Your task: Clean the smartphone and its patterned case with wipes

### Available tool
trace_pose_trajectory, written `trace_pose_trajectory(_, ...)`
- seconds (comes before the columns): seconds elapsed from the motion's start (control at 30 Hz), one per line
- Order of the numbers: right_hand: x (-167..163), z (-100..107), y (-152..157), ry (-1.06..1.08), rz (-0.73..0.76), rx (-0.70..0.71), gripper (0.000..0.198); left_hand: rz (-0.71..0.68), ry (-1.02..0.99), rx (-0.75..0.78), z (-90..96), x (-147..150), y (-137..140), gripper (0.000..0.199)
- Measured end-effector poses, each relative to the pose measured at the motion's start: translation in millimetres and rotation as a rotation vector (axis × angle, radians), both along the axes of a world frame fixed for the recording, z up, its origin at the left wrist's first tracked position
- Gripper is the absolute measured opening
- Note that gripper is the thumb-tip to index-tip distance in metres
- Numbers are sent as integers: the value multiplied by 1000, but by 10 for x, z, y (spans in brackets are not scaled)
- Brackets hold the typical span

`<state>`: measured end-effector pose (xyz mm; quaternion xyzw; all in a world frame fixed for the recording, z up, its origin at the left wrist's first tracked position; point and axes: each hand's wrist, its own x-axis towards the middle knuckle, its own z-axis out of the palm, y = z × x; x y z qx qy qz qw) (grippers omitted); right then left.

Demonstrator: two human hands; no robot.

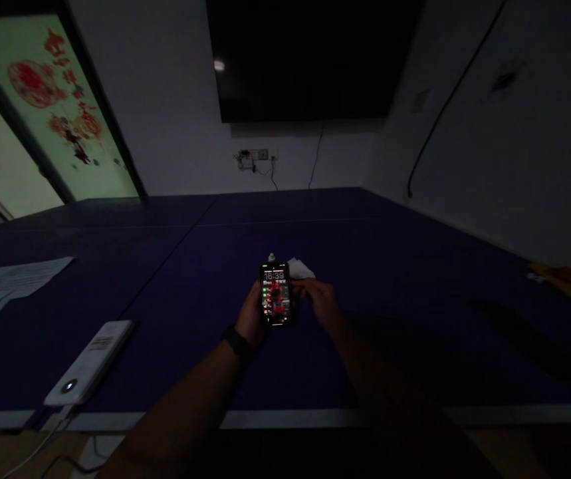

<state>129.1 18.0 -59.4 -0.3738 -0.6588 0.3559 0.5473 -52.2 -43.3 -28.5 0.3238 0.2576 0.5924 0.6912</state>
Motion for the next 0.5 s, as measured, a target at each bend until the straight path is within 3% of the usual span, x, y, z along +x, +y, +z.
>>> trace_pose_trajectory(0.5,18,-53,9,6,14,100,29,4,40,36,-8,-1,5,60)
